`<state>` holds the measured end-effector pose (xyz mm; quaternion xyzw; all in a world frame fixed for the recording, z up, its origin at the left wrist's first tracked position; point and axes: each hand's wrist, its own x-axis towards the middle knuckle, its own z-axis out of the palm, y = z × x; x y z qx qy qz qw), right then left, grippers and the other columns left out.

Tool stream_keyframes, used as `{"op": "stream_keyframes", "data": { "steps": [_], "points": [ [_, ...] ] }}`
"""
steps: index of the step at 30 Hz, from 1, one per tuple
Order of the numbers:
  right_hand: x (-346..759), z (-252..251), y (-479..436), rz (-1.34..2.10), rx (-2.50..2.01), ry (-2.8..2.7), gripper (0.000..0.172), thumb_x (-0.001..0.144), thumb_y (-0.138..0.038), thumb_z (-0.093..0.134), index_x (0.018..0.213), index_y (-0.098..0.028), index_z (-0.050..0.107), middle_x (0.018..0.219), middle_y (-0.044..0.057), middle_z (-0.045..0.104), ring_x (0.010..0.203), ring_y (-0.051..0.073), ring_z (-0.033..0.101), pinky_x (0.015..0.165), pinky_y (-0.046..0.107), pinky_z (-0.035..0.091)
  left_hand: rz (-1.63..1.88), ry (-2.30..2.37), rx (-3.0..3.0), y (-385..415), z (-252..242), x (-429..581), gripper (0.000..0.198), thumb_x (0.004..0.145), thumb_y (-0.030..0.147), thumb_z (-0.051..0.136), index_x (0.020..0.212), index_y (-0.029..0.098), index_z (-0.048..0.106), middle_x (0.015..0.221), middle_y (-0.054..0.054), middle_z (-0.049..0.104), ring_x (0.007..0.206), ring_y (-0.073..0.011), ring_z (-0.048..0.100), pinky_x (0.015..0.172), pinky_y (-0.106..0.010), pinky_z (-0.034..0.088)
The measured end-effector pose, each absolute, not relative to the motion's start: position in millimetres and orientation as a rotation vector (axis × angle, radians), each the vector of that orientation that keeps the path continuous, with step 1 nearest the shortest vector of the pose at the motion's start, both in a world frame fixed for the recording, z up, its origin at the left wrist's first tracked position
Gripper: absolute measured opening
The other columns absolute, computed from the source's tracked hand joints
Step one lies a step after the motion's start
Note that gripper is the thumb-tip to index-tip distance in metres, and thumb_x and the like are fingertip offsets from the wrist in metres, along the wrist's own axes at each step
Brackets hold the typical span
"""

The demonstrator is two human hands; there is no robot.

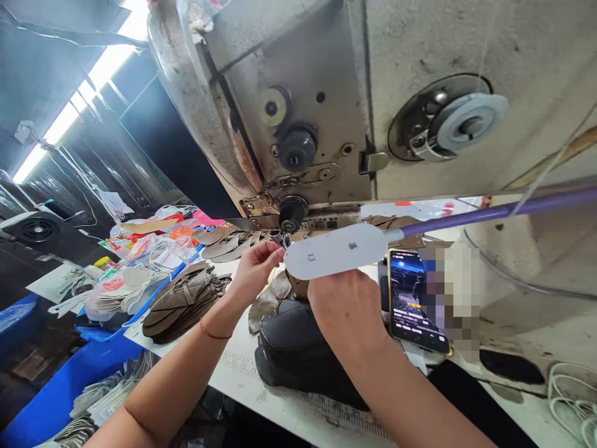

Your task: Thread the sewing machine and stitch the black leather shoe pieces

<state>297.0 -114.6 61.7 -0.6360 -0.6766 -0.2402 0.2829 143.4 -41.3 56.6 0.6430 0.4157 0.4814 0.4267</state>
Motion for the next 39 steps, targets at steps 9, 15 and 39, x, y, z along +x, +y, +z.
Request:
{"op": "stream_keyframes", "data": {
  "steps": [9, 15, 39],
  "points": [
    [297.9, 63.4, -115.8, -0.888, -1.508, -1.751, 0.024, 0.087, -0.021, 0.049, 0.087, -0.013, 0.071, 0.066, 0.008, 0.058, 0.050, 0.023, 0.052, 0.046, 0.028, 0.029, 1.232, 1.015, 1.583, -37.2, 54.1, 146.2, 0.034, 0.070, 0.047, 0.067, 0.067, 0.015, 0.055, 0.063, 0.001, 0.054, 0.060, -0.0093, 0.045, 0.059, -0.023, 0.034],
    [293.5, 58.3, -103.5, -1.041, -1.397, -1.708, 0.022, 0.090, -0.021, 0.049, 0.088, -0.013, 0.069, 0.076, 0.009, 0.061, 0.068, 0.024, 0.057, 0.060, 0.030, 0.036, 1.243, 0.983, 1.609, -34.6, 56.5, 147.5, 0.031, 0.073, 0.045, 0.064, 0.066, 0.016, 0.052, 0.065, 0.001, 0.054, 0.062, -0.0094, 0.046, 0.061, -0.023, 0.036],
    [315.7, 66.7, -104.7, -0.999, -1.339, -1.861, 0.029, 0.086, -0.013, 0.041, 0.075, -0.013, 0.068, 0.065, 0.010, 0.057, 0.067, 0.026, 0.056, 0.064, 0.033, 0.034, 1.078, 0.880, 1.380, -39.6, 62.4, 145.9, 0.040, 0.073, 0.050, 0.068, 0.064, 0.016, 0.048, 0.061, 0.004, 0.044, 0.057, -0.0068, 0.035, 0.056, -0.022, 0.028]
  ]
}}
